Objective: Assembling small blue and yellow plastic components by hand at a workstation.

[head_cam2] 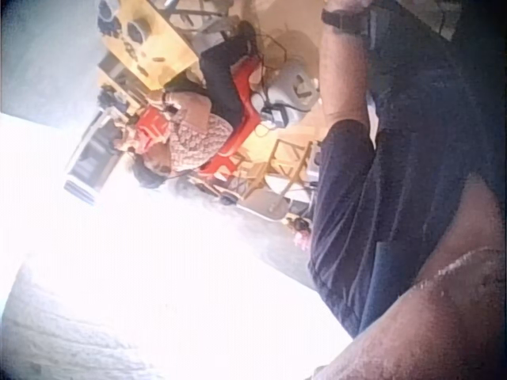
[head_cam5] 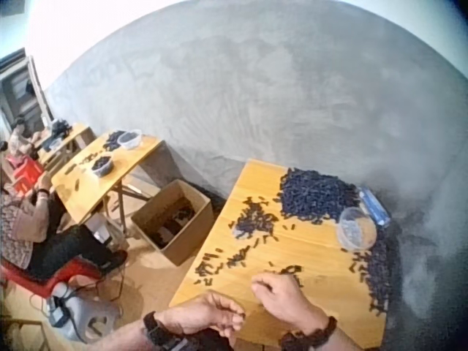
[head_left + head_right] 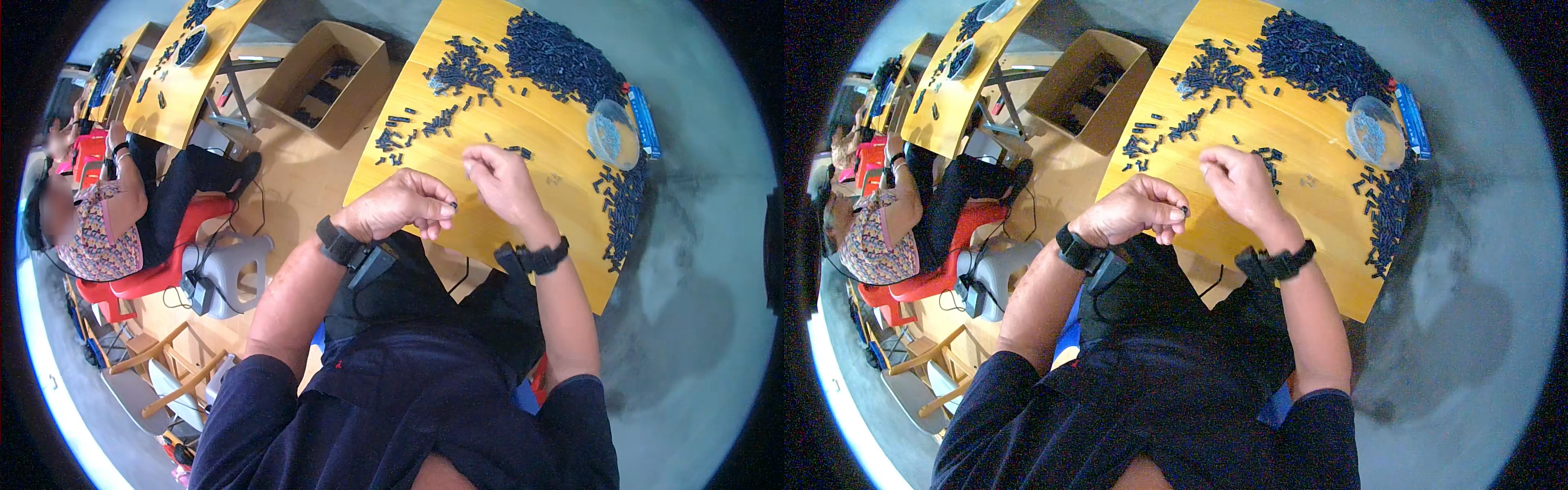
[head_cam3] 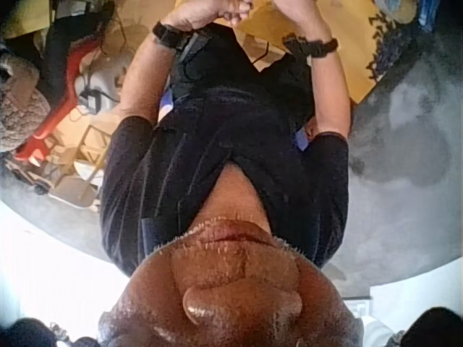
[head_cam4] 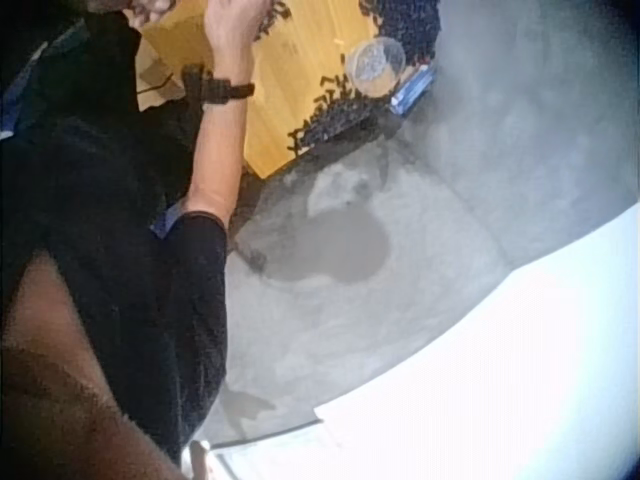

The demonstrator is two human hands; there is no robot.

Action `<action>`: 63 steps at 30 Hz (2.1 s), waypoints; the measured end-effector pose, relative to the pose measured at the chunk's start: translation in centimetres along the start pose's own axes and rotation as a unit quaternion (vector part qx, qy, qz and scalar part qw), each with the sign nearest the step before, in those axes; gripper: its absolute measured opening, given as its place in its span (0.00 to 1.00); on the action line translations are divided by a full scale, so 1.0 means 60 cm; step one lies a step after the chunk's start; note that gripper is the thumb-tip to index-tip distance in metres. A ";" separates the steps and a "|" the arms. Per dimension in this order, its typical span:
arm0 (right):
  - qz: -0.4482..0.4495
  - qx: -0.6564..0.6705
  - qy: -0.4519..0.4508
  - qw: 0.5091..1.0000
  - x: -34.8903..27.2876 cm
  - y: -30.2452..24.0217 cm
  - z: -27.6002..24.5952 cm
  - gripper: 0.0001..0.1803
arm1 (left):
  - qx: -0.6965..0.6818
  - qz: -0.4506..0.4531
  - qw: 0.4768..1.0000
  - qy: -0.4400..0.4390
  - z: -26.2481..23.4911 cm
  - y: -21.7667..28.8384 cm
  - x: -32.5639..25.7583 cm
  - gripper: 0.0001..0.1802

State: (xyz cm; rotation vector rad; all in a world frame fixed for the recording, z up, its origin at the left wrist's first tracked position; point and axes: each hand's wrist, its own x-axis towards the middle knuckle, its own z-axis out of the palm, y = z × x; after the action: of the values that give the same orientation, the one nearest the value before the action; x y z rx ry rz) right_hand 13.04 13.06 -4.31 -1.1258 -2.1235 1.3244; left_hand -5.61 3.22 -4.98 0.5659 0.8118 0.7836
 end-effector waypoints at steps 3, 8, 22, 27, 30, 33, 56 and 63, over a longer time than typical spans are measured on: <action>-0.100 -0.193 0.051 0.975 0.047 0.024 0.005 0.08 | 0.015 0.019 1.000 0.015 0.003 -0.011 -0.003 0.06; -0.064 -0.250 0.055 0.965 0.042 0.038 -0.004 0.07 | 0.148 -0.023 0.987 0.058 -0.019 -0.030 0.003 0.07; 0.085 -0.219 0.253 0.939 -0.102 0.150 -0.187 0.05 | 0.213 -0.030 0.966 0.141 0.000 -0.053 0.043 0.10; 0.073 -0.189 0.197 0.959 -0.088 0.163 -0.180 0.05 | 0.232 -0.040 0.960 0.153 0.011 -0.057 0.046 0.10; 0.044 -0.226 0.180 0.956 -0.071 0.159 -0.180 0.05 | 0.225 -0.041 0.961 0.153 0.013 -0.059 0.046 0.11; 0.022 -0.265 0.140 0.954 -0.061 0.152 -0.182 0.05 | 0.216 -0.033 0.964 0.154 0.025 -0.053 0.043 0.11; 0.009 0.116 -0.005 0.993 -0.092 -0.054 -0.106 0.04 | 0.119 0.142 0.978 0.095 0.085 -0.015 0.020 0.09; -0.056 0.094 -0.062 0.992 -0.105 -0.084 -0.085 0.03 | 0.106 0.161 0.977 0.086 0.094 -0.005 0.002 0.08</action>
State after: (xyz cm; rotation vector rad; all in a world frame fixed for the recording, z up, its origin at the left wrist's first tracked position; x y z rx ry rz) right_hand 18.15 9.72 3.06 -0.8564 -2.0635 1.5393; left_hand -0.90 2.31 -2.01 0.8424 0.9852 1.0599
